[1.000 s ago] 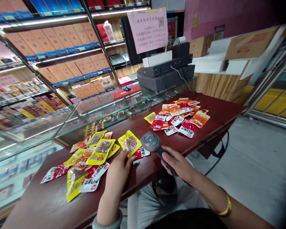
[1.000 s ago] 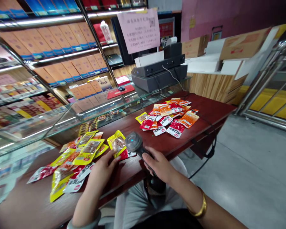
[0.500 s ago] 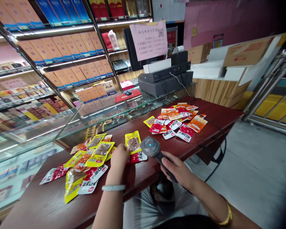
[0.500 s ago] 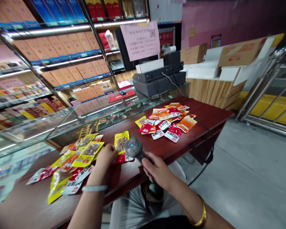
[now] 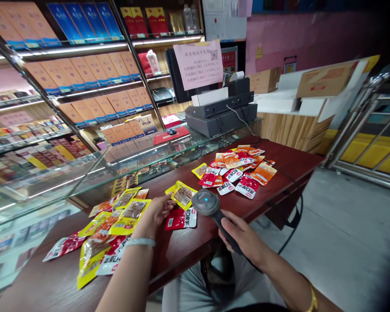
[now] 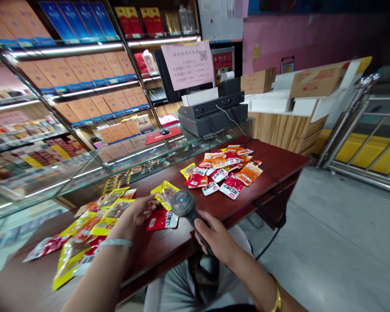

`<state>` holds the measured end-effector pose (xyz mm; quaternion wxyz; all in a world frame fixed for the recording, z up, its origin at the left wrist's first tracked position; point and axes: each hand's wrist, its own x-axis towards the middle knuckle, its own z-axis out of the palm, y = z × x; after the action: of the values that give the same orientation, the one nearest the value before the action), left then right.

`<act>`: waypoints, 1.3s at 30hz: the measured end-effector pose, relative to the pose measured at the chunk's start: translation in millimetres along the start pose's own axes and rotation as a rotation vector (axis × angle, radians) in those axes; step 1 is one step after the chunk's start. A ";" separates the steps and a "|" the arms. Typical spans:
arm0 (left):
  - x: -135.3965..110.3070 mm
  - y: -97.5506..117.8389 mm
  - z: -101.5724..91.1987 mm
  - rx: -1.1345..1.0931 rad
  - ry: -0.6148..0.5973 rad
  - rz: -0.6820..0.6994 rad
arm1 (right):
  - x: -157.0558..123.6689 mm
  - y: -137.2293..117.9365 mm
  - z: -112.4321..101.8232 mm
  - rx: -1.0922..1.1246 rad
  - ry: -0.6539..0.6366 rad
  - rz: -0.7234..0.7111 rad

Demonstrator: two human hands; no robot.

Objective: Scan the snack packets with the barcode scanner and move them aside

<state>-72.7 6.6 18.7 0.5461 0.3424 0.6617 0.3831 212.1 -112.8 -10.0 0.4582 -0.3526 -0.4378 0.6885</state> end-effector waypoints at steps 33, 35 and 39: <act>9.3 44.1 92.4 -0.620 -0.001 0.226 | 21.3 -13.0 -13.6 0.161 0.029 -0.019; 11.5 51.8 108.5 -0.524 -0.085 0.242 | 21.5 -15.1 -17.1 0.154 0.034 -0.033; 10.0 52.8 106.1 -0.021 -0.063 0.357 | 15.8 -18.9 -24.0 0.102 0.056 -0.064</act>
<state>32.0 54.3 49.0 0.4933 0.4605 0.5690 0.4699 234.2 -87.5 -2.7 0.5096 -0.3337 -0.4000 0.6848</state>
